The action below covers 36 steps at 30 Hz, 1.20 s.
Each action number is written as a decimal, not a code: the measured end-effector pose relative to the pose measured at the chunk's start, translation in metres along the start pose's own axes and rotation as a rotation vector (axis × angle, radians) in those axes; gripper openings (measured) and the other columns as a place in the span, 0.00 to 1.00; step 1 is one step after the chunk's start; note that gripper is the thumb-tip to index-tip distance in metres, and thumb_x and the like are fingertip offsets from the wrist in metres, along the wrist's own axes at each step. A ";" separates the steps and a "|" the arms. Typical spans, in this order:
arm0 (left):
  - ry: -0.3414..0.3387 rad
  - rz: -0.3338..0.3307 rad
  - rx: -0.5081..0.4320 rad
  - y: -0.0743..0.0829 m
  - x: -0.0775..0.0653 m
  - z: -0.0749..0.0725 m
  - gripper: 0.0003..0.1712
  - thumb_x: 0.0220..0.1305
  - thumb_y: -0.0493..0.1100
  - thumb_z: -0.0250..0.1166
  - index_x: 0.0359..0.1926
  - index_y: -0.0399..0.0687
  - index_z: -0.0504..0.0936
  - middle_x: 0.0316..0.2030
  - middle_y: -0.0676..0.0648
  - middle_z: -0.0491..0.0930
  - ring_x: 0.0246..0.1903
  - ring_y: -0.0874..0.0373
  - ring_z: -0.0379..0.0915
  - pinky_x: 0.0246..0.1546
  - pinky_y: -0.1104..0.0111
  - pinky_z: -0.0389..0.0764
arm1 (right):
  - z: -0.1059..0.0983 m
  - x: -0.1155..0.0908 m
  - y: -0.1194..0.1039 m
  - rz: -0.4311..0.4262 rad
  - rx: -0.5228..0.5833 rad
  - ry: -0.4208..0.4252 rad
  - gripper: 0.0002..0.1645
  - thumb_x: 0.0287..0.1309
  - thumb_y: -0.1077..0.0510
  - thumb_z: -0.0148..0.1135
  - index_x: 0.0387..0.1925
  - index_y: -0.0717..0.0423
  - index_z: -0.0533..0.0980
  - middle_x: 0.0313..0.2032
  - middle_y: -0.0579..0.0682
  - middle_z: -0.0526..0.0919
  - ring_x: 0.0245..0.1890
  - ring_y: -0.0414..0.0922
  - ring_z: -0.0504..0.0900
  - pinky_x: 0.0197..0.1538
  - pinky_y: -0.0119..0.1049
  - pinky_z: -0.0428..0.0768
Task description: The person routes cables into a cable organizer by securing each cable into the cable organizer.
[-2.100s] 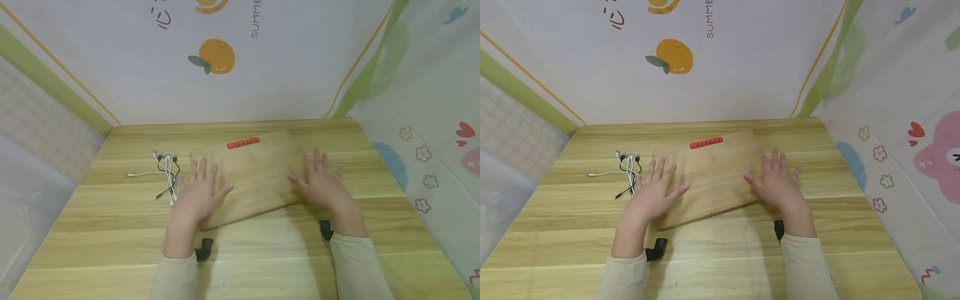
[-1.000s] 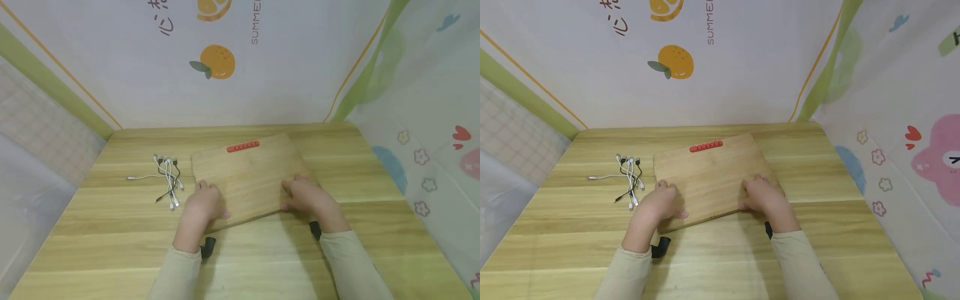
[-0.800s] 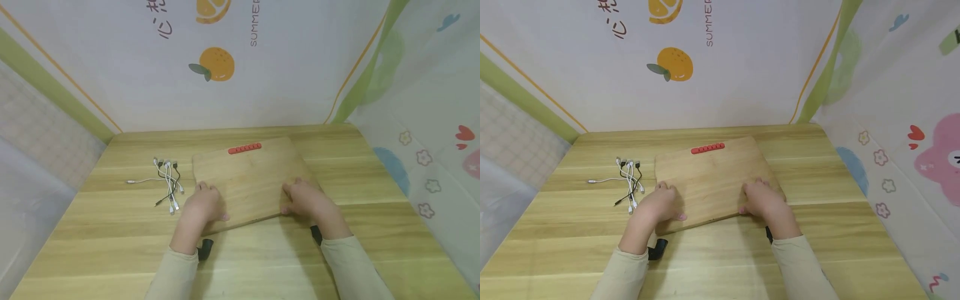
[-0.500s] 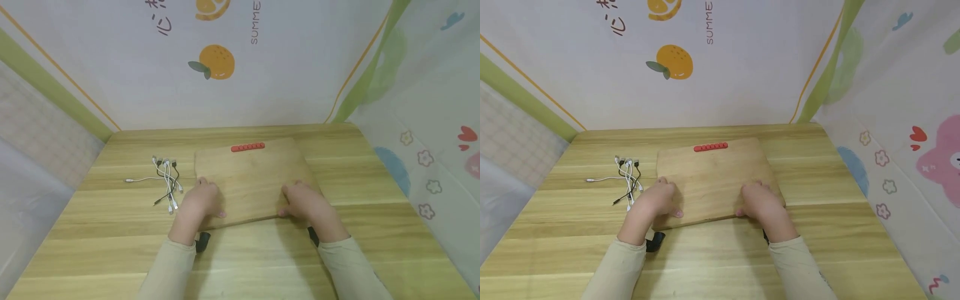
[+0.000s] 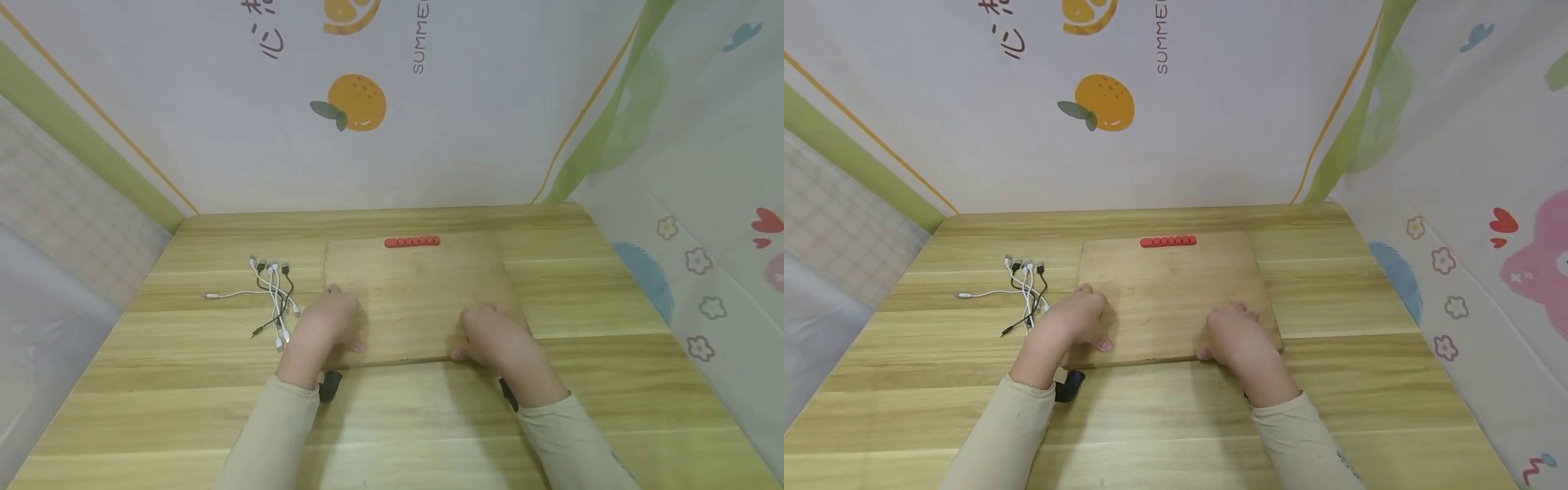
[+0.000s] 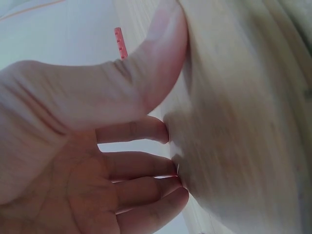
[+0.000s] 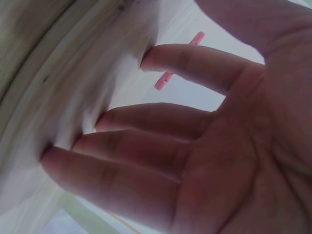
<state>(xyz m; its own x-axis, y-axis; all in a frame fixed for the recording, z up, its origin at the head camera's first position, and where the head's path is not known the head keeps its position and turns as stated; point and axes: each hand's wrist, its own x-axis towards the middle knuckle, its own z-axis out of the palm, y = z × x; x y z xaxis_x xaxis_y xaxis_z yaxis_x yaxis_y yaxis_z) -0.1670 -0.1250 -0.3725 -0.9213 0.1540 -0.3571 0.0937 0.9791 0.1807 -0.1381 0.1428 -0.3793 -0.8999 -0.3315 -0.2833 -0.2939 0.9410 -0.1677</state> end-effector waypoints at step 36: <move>-0.001 0.036 0.038 -0.010 -0.002 0.002 0.55 0.47 0.56 0.84 0.69 0.28 0.74 0.75 0.18 0.58 0.73 0.25 0.64 0.64 0.34 0.78 | -0.001 -0.006 -0.005 0.029 0.006 -0.001 0.31 0.59 0.45 0.78 0.47 0.67 0.80 0.36 0.59 0.86 0.48 0.59 0.82 0.61 0.59 0.80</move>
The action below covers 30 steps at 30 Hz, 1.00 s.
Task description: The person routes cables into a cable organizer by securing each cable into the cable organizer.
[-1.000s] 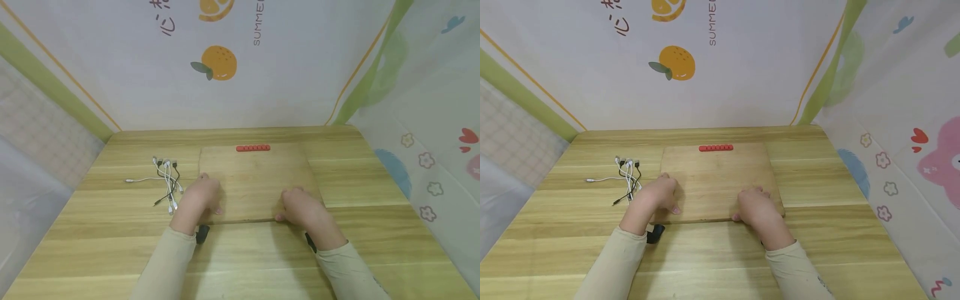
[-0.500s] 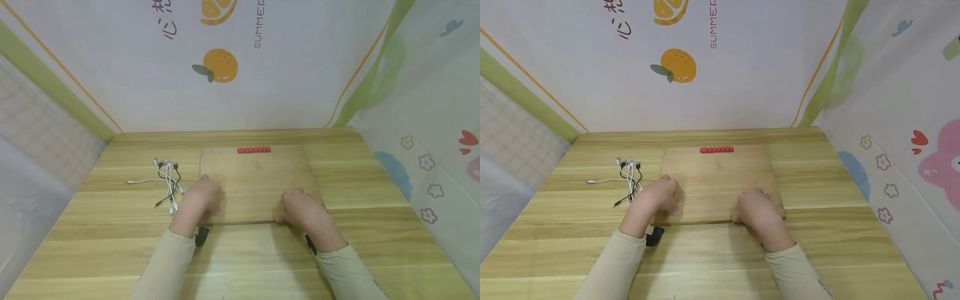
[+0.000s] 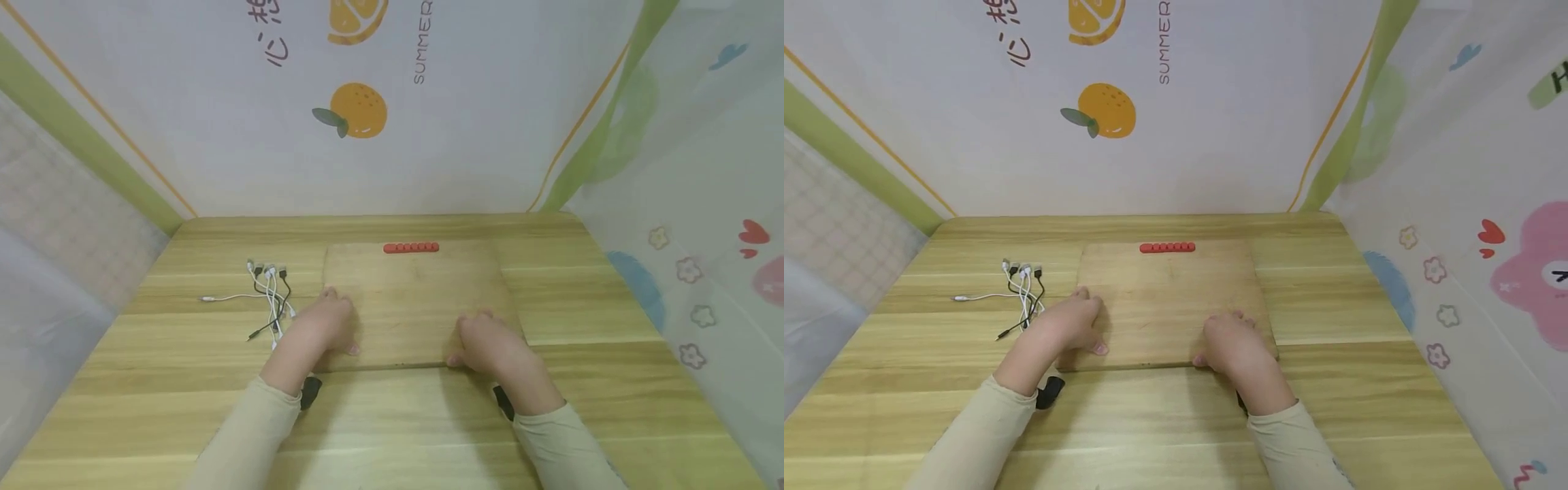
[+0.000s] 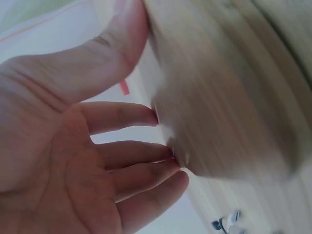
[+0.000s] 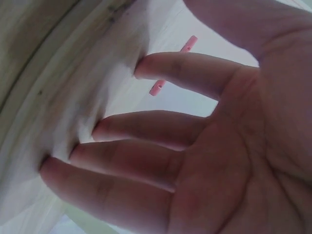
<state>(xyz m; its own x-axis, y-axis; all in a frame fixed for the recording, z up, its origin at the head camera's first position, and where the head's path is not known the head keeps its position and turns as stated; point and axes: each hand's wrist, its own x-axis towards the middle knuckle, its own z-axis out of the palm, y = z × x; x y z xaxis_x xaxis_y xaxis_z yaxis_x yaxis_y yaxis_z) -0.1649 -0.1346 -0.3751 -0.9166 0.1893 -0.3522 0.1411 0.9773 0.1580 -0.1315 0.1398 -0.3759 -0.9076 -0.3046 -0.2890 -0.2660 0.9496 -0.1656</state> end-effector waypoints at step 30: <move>0.173 0.118 0.101 -0.092 -0.033 -0.060 0.14 0.77 0.42 0.61 0.31 0.43 0.80 0.26 0.48 0.78 0.27 0.54 0.75 0.28 0.60 0.77 | -0.010 0.044 -0.138 -0.209 -0.177 0.006 0.42 0.75 0.32 0.57 0.80 0.45 0.64 0.80 0.54 0.66 0.81 0.55 0.66 0.81 0.69 0.58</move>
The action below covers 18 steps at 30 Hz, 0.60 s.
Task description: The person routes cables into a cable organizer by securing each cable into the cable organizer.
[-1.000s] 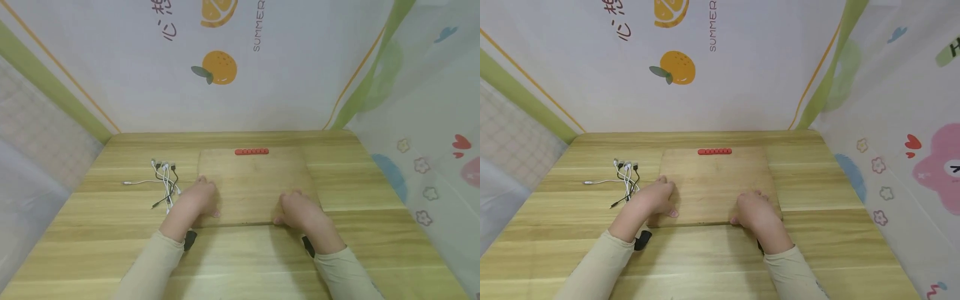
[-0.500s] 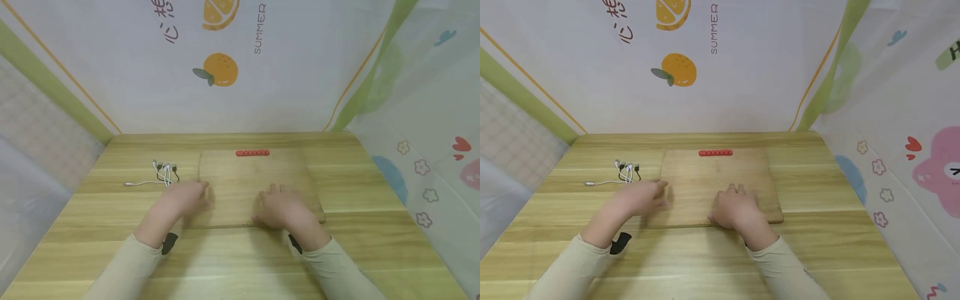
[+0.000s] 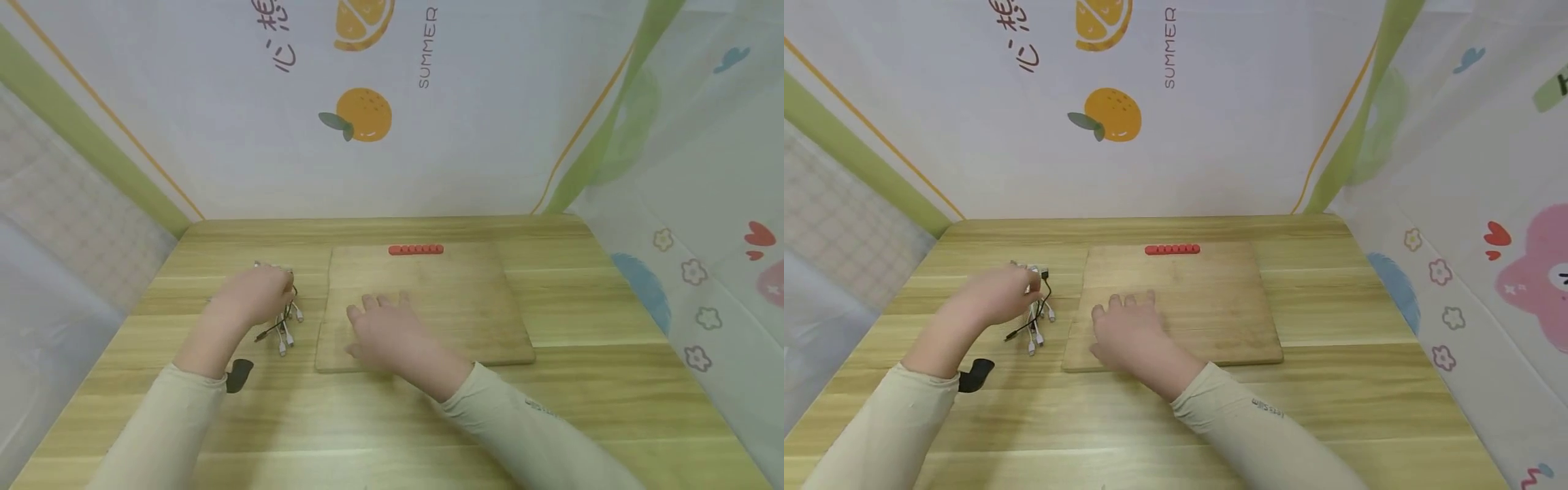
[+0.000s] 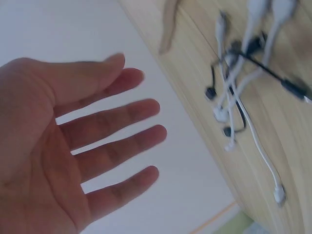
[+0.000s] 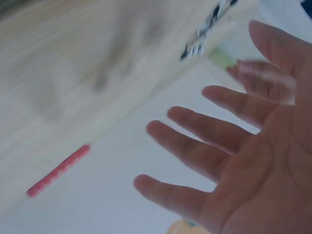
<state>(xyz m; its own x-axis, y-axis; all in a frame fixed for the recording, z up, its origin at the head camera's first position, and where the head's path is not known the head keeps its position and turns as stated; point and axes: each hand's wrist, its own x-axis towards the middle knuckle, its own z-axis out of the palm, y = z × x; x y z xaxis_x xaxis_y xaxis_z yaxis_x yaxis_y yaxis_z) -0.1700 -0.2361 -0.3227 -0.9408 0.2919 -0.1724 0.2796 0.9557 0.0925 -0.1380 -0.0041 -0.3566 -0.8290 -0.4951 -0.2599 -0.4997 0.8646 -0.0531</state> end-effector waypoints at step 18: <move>-0.008 -0.086 -0.023 -0.061 0.026 -0.003 0.24 0.74 0.48 0.65 0.20 0.52 0.71 0.18 0.54 0.67 0.21 0.58 0.63 0.24 0.66 0.65 | 0.000 0.040 -0.069 -0.201 -0.204 0.077 0.33 0.75 0.36 0.55 0.77 0.36 0.69 0.75 0.42 0.74 0.76 0.46 0.72 0.80 0.61 0.65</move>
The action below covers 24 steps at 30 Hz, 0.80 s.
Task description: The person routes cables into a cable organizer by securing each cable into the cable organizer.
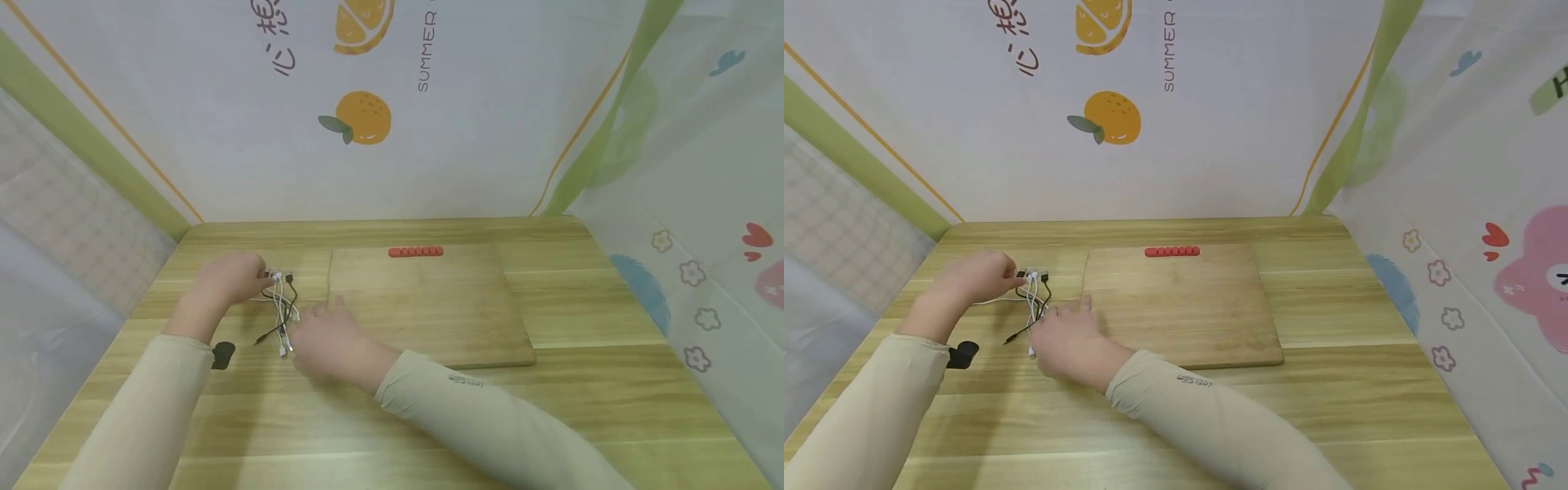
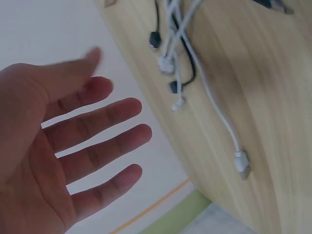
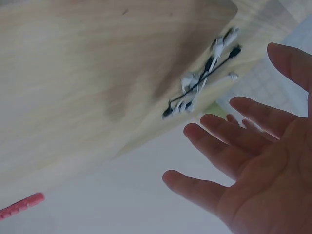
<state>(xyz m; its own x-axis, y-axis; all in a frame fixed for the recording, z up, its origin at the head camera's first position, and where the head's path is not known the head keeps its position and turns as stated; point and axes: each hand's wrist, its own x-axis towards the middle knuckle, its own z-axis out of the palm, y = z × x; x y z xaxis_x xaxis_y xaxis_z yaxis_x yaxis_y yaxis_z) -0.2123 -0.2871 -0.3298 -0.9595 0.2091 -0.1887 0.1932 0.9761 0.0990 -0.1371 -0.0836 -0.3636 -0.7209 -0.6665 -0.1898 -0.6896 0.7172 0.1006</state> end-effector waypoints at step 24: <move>-0.134 0.052 0.126 0.008 0.053 0.021 0.19 0.73 0.42 0.68 0.59 0.36 0.82 0.60 0.34 0.81 0.60 0.35 0.80 0.60 0.39 0.81 | 0.029 0.041 -0.067 -0.095 -0.330 0.009 0.27 0.84 0.42 0.38 0.76 0.29 0.67 0.77 0.35 0.68 0.75 0.40 0.66 0.77 0.57 0.65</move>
<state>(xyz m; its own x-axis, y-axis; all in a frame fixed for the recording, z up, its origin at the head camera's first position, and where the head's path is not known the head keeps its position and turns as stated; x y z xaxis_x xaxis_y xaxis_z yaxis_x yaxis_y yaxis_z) -0.2572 -0.2665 -0.3595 -0.9135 0.2567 -0.3156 0.2738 0.9617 -0.0101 -0.1189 -0.1528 -0.4064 -0.6522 -0.7298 -0.2049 -0.7375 0.5485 0.3940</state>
